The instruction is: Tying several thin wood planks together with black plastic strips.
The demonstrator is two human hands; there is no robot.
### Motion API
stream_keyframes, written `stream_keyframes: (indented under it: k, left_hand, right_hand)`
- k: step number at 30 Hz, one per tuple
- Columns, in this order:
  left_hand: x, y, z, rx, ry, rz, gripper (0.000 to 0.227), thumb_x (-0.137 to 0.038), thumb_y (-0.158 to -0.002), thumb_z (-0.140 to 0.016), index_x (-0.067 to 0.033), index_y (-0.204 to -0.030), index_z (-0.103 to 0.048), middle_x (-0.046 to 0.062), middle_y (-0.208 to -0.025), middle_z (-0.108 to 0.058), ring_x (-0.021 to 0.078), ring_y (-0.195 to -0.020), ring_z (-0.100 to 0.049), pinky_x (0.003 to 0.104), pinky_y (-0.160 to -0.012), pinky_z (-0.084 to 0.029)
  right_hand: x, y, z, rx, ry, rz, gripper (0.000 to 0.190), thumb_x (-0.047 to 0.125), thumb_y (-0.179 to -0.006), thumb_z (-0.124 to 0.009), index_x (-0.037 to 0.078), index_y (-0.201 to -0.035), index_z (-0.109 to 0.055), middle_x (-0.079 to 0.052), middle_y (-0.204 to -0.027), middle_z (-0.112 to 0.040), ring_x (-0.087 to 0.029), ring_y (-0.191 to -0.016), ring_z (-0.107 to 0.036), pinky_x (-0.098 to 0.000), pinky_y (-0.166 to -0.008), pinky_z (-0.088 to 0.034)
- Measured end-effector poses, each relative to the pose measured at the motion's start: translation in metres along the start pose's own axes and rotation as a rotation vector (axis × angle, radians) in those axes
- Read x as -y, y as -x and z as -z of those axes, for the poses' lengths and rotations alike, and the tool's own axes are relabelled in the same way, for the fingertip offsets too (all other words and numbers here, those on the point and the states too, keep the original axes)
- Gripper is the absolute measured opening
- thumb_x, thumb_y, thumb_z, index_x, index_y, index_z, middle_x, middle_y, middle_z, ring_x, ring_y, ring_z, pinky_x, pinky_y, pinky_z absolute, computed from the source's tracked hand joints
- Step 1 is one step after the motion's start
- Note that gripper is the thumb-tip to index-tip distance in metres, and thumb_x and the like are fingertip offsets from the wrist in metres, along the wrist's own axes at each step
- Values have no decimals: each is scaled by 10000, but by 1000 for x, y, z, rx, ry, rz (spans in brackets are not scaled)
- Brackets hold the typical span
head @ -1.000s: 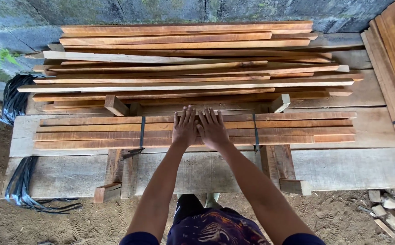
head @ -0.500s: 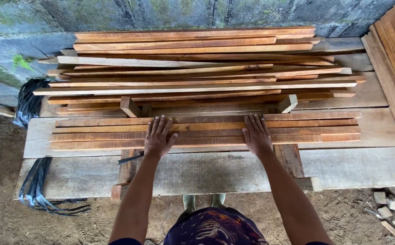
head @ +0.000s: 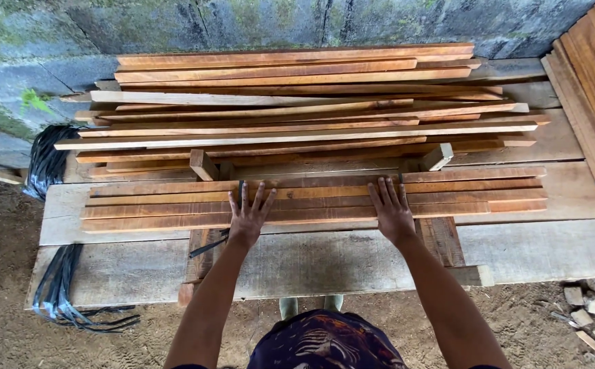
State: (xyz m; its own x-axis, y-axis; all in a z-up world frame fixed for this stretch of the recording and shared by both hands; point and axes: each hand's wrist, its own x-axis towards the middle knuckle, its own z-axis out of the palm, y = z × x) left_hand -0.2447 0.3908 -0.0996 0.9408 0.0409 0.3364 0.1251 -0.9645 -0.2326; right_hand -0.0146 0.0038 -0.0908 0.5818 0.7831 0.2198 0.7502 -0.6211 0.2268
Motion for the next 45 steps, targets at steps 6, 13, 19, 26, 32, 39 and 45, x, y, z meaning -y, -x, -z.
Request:
stream_keyframes:
  k: [6,13,19,26,32,39,45]
  left_hand:
    - [8,-19,30,518,93,10,1220,-192,-831,-830,-343,-1673,39,106,-1734,-59,536,-1534,-117,816,-1145,-161]
    - [31,-65,78,765,259,16,1087,-213,-876,-771,-405,-1660,-43,39,-1729,-109,507,-1547,-116,834,-1136,-116]
    - [58,-111,113,1043,421,-16,912,-70,-923,-636,-358,-1656,-177,87,-1668,-355,450,-1465,-414,650,-1119,-430]
    - [92,-136,30,920,277,7,841,-216,-777,-828,-298,-1523,-447,90,-1387,-662,374,-1262,-646,550,-1017,-528]
    - [78,-117,80,720,236,-109,912,-136,-899,-755,-191,-1617,-194,118,-1528,-490,336,-1404,-493,541,-1151,-392]
    - [74,-101,44,344,57,-205,756,-502,-871,-764,-122,-1431,-425,61,-1247,-604,245,-1194,-632,437,-1035,-502]
    - [75,-95,36,362,57,-209,745,-514,-850,-771,-132,-1393,-433,49,-1218,-600,237,-1175,-633,432,-1025,-502]
  right_hand:
    - [-10,-8,23,137,-58,-1,1209,150,-714,-833,282,-1704,-151,-106,-1726,-244,-312,-1588,-238,-565,-1293,-175]
    - [-30,-49,73,543,-112,59,1047,210,-847,-766,282,-1688,-145,-96,-1715,-263,-311,-1587,-253,-562,-1265,-249]
    - [-46,-90,136,858,-335,-13,810,77,-871,-642,186,-1618,-348,-145,-1614,-470,-366,-1472,-482,-573,-1216,-392]
    - [-75,-125,83,697,-194,10,616,119,-834,-657,247,-1427,-552,-97,-1311,-715,-330,-1267,-672,-524,-1022,-536]
    - [-57,-102,101,405,-171,86,895,174,-741,-789,194,-1541,-388,-101,-1377,-611,-317,-1352,-569,-493,-1113,-451]
    - [-67,-101,69,185,-142,140,739,482,-707,-890,173,-1300,-575,-83,-1106,-700,-303,-1139,-694,-438,-971,-525]
    - [-63,-105,85,198,-187,88,714,535,-708,-868,171,-1254,-586,-79,-1095,-702,-301,-1128,-695,-443,-971,-527]
